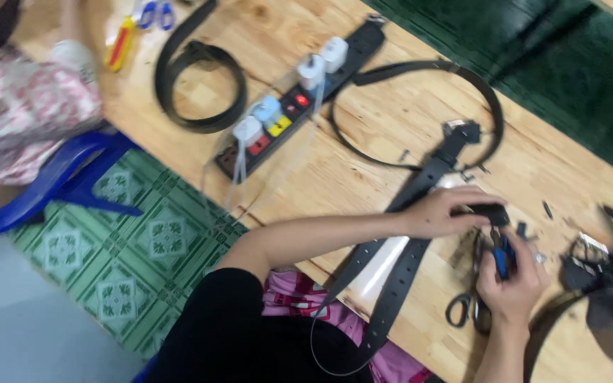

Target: Trim and adjust a leather belt using pliers and scissors at a workshop table

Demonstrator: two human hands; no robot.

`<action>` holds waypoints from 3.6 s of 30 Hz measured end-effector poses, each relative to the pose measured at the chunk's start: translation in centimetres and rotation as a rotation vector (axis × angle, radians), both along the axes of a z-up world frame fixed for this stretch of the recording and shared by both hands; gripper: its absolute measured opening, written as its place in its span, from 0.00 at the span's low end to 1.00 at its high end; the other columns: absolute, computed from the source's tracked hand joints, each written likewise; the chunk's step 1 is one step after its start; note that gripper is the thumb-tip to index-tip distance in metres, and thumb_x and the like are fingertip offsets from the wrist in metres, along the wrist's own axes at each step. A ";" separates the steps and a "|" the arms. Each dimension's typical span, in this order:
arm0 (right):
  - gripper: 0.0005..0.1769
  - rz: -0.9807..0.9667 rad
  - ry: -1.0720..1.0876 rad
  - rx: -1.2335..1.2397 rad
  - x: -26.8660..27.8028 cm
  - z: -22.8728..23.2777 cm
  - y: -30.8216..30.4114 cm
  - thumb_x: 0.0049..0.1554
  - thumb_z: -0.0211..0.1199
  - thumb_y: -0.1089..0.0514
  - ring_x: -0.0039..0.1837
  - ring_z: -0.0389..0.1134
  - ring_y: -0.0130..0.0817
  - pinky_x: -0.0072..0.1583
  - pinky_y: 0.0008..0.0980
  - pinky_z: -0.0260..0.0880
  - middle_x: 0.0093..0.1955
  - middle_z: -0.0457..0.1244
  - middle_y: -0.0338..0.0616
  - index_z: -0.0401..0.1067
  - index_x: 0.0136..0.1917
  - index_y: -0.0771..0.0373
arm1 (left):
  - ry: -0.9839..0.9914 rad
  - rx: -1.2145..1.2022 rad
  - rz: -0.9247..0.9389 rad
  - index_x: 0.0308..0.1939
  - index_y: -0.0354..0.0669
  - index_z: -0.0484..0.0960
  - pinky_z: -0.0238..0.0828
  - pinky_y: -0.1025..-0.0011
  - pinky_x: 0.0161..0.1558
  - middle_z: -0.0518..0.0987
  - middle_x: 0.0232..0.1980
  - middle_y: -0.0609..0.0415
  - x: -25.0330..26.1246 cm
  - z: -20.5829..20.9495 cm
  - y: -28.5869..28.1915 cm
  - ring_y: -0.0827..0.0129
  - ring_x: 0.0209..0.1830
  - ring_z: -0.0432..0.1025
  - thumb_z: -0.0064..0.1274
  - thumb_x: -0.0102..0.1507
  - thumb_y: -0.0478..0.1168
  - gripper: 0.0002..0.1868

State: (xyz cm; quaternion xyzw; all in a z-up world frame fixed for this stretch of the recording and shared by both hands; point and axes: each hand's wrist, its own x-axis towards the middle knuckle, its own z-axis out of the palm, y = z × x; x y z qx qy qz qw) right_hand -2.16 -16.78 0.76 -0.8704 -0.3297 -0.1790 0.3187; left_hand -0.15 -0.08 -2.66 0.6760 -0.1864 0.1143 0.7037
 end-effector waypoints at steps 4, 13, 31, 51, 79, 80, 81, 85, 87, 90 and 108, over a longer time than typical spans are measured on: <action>0.16 -0.096 0.046 0.047 0.2 1.2 0.7 0.48 0.50 0.65 0.42 0.57 0.48 0.47 0.36 0.55 0.40 0.56 0.58 0.62 0.50 0.76 | 0.016 0.007 -0.022 0.49 0.47 0.67 0.58 0.82 0.48 0.72 0.41 0.57 0.4 -0.4 0.0 0.76 0.43 0.66 0.45 0.56 0.39 0.16; 0.20 -0.108 -0.077 0.050 1.3 1.1 0.0 0.47 0.53 0.53 0.42 0.58 0.48 0.47 0.40 0.55 0.40 0.56 0.51 0.65 0.49 0.68 | 0.054 -0.067 0.039 0.47 0.49 0.71 0.66 0.84 0.25 0.71 0.36 0.59 0.4 0.6 -0.3 0.77 0.32 0.68 0.50 0.54 0.40 0.17; 0.20 -0.091 -0.084 -0.090 0.4 1.0 0.2 0.52 0.48 0.59 0.45 0.56 0.53 0.52 0.43 0.51 0.40 0.56 0.59 0.63 0.53 0.77 | 0.024 0.144 -0.018 0.52 0.57 0.64 0.56 0.81 0.54 0.69 0.46 0.60 -0.4 0.6 0.2 0.74 0.47 0.65 0.42 0.59 0.41 0.17; 0.18 -0.069 -0.026 -0.031 0.1 0.7 0.6 0.52 0.48 0.66 0.48 0.56 0.54 0.52 0.43 0.55 0.46 0.56 0.65 0.60 0.55 0.80 | 0.013 0.113 -0.030 0.53 0.62 0.63 0.56 0.81 0.55 0.69 0.48 0.62 -0.6 0.1 0.2 0.77 0.50 0.65 0.42 0.60 0.45 0.17; 0.18 -0.066 -0.003 -0.042 0.0 0.7 0.6 0.53 0.47 0.64 0.48 0.56 0.56 0.50 0.44 0.55 0.47 0.56 0.65 0.59 0.55 0.79 | 0.034 0.134 -0.030 0.53 0.63 0.64 0.56 0.84 0.50 0.69 0.44 0.62 -0.4 0.0 0.2 0.78 0.45 0.65 0.41 0.59 0.46 0.17; 0.18 -0.064 -0.007 -0.041 0.0 0.7 0.6 0.53 0.47 0.64 0.48 0.56 0.57 0.51 0.45 0.55 0.48 0.56 0.65 0.59 0.55 0.79 | 0.032 0.135 -0.029 0.53 0.63 0.63 0.56 0.84 0.51 0.69 0.45 0.62 -0.5 0.0 0.2 0.77 0.46 0.65 0.42 0.59 0.45 0.17; 0.18 -0.063 -0.010 -0.040 0.0 0.7 0.6 0.53 0.47 0.64 0.49 0.57 0.57 0.51 0.45 0.55 0.49 0.56 0.65 0.59 0.55 0.79 | 0.030 0.137 -0.028 0.53 0.62 0.63 0.56 0.83 0.52 0.69 0.45 0.62 -0.5 0.1 0.2 0.77 0.46 0.66 0.42 0.59 0.45 0.17; 0.19 -0.070 0.049 -0.023 -0.1 0.8 0.7 0.52 0.48 0.67 0.46 0.56 0.55 0.49 0.43 0.55 0.46 0.55 0.63 0.59 0.56 0.79 | 0.037 0.134 -0.042 0.53 0.62 0.63 0.56 0.83 0.53 0.69 0.46 0.61 -0.4 0.0 0.2 0.77 0.48 0.65 0.41 0.60 0.46 0.17; 0.18 -0.073 0.043 -0.038 -0.1 0.8 0.7 0.52 0.47 0.65 0.47 0.57 0.55 0.50 0.43 0.55 0.47 0.56 0.63 0.60 0.55 0.78 | 0.026 0.132 -0.035 0.53 0.62 0.63 0.56 0.83 0.52 0.69 0.45 0.61 -0.4 -0.2 0.1 0.77 0.46 0.65 0.41 0.59 0.46 0.18; 0.18 -0.071 0.023 -0.030 0.0 0.7 0.6 0.53 0.47 0.65 0.47 0.57 0.55 0.50 0.43 0.55 0.47 0.56 0.64 0.60 0.55 0.79 | 0.022 0.121 -0.041 0.53 0.60 0.63 0.57 0.82 0.54 0.69 0.49 0.61 -0.5 0.2 0.2 0.76 0.51 0.65 0.42 0.59 0.44 0.17; 0.18 -0.059 -0.007 -0.024 0.1 0.6 0.6 0.53 0.48 0.65 0.47 0.57 0.54 0.51 0.42 0.56 0.47 0.56 0.64 0.60 0.54 0.80 | 0.042 0.137 -0.029 0.53 0.61 0.63 0.59 0.81 0.53 0.70 0.48 0.61 -0.6 0.4 0.2 0.75 0.50 0.66 0.42 0.59 0.45 0.17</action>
